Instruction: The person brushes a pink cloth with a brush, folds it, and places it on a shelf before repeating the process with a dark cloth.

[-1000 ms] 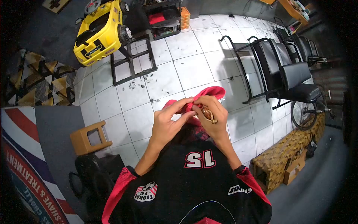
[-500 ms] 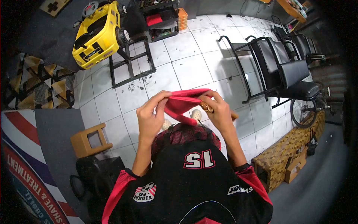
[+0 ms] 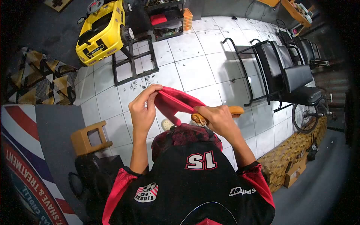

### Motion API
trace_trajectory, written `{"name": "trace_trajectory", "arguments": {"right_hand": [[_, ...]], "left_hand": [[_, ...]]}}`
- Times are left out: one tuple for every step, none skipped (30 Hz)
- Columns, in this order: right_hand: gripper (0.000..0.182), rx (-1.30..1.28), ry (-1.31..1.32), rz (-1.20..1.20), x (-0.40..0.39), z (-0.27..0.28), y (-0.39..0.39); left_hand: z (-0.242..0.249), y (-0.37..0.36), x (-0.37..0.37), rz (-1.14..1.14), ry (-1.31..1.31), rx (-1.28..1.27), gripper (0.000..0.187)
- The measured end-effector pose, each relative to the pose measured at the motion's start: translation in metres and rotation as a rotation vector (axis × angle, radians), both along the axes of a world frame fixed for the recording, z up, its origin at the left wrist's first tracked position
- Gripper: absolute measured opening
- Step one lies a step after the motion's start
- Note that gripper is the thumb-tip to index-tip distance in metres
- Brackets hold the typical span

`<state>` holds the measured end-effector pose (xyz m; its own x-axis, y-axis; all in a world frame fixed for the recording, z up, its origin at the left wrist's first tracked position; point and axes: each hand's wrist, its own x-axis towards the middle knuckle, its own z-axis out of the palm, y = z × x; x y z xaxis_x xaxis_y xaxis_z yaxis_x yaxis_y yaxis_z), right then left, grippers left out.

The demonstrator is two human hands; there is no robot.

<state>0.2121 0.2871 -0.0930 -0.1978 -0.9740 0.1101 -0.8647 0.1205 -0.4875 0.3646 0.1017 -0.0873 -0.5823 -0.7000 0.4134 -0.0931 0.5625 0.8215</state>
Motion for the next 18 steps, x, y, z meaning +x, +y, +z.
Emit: {"name": "trace_trajectory", "arguments": {"right_hand": [[0.022,-0.015,-0.005,0.006,-0.001,0.001,0.0],[0.022,-0.03,-0.009,0.011,-0.002,0.002,0.001],[0.022,-0.045,-0.014,0.017,-0.002,0.004,0.001],[0.024,-0.093,-0.018,0.042,-0.001,0.008,0.0],[0.025,-0.142,-0.023,0.068,0.0,0.015,-0.002],[0.026,-0.19,-0.028,0.094,0.001,0.02,-0.004],[0.027,-0.172,-0.012,0.123,0.001,0.022,-0.004],[0.027,-0.155,0.003,0.152,0.001,0.024,-0.004],[0.028,-0.138,0.017,0.18,0.001,0.025,-0.003],[0.028,-0.128,0.03,0.185,-0.001,0.024,-0.003],[0.028,-0.117,0.042,0.188,-0.004,0.022,-0.004],[0.027,-0.106,0.054,0.192,-0.006,0.02,-0.003],[0.028,-0.1,0.052,0.185,-0.006,0.021,-0.003],[0.028,-0.096,0.051,0.179,-0.007,0.023,-0.002],[0.029,-0.09,0.049,0.174,-0.007,0.024,-0.002],[0.029,-0.118,0.053,0.166,-0.008,0.026,-0.002],[0.029,-0.146,0.059,0.157,-0.008,0.029,-0.002],[0.03,-0.173,0.065,0.147,-0.009,0.031,-0.001]], "left_hand": [[-0.001,-0.001,0.001,-0.001,0.005,0.01,0.016],[-0.001,-0.002,0.001,-0.002,0.011,0.019,0.016],[-0.001,-0.002,0.001,0.003,-0.002,0.022,0.016],[0.001,-0.003,0.001,0.009,-0.015,0.025,0.017],[0.002,-0.005,0.001,0.014,-0.028,0.027,0.017],[0.002,-0.006,0.001,0.011,-0.028,0.009,0.017],[0.002,-0.008,0.001,0.008,-0.029,-0.009,0.017],[0.003,-0.01,0.001,0.004,-0.03,-0.027,0.017],[0.001,-0.012,0.001,-0.003,-0.023,-0.026,0.017],[-0.001,-0.016,0.001,-0.012,-0.016,-0.024,0.018],[-0.003,-0.017,0.002,-0.022,-0.01,-0.022,0.019],[-0.002,-0.018,0.003,-0.024,-0.008,-0.034,0.021],[0.001,-0.021,0.005,-0.025,-0.005,-0.046,0.023],[0.004,-0.023,0.007,-0.024,-0.002,-0.059,0.025],[0.008,-0.024,0.009,-0.02,-0.011,-0.102,0.029],[0.007,-0.025,0.009,-0.004,0.004,-0.113,0.029],[0.007,-0.025,0.009,0.011,0.019,-0.124,0.028],[0.006,-0.025,0.008,0.025,0.034,-0.134,0.027]]}}
